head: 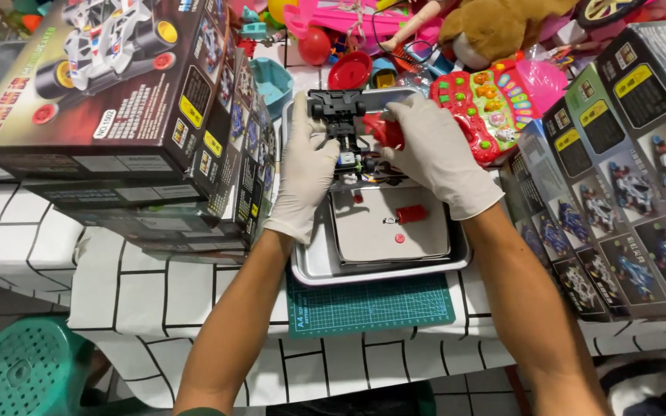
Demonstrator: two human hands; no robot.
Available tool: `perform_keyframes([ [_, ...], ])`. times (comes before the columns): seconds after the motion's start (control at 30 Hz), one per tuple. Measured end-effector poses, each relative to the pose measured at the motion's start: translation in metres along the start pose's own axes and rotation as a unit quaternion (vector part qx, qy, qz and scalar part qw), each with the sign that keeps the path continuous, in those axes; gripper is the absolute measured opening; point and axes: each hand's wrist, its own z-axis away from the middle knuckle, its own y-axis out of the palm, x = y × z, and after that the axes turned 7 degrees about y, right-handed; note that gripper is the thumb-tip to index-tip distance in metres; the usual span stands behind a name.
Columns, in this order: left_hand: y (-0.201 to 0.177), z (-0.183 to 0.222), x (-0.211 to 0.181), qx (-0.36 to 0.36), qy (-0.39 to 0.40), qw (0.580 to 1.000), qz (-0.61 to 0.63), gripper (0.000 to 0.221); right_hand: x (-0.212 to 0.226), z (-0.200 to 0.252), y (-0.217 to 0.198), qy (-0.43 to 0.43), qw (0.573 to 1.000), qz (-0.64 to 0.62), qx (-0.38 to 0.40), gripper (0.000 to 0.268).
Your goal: Assembling a red toy car model by fitting the body to the chassis and applying decorative stickers.
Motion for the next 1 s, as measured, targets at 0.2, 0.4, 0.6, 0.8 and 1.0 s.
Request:
perform_keyframes([
  [0.2,0.010,0.011,-0.025,0.066,-0.022,0.995,-0.076,0.086,-0.025,-0.003,-0.002,0.042,0.985,-0.062,-0.155,0.078],
  [0.4,0.028,0.005,-0.016,0.151,-0.039,0.944,-0.292,0.088,-0.035,-0.008,0.002,0.034,0.966,-0.126,-0.225,0.079],
  [0.6,0.047,0.021,-0.016,0.242,-0.020,0.908,-0.341,0.053,-0.013,-0.001,0.003,0.020,0.967,-0.152,-0.205,0.086],
  [0.8,0.041,0.018,-0.042,0.232,-0.055,0.893,-0.381,0.033,-0.007,0.000,-0.001,0.017,0.956,-0.208,-0.204,0.086],
  [1.0,0.027,0.006,-0.098,0.156,-0.016,0.911,-0.382,0.054,0.001,0.006,-0.004,-0.033,0.932,-0.271,-0.237,0.087],
])
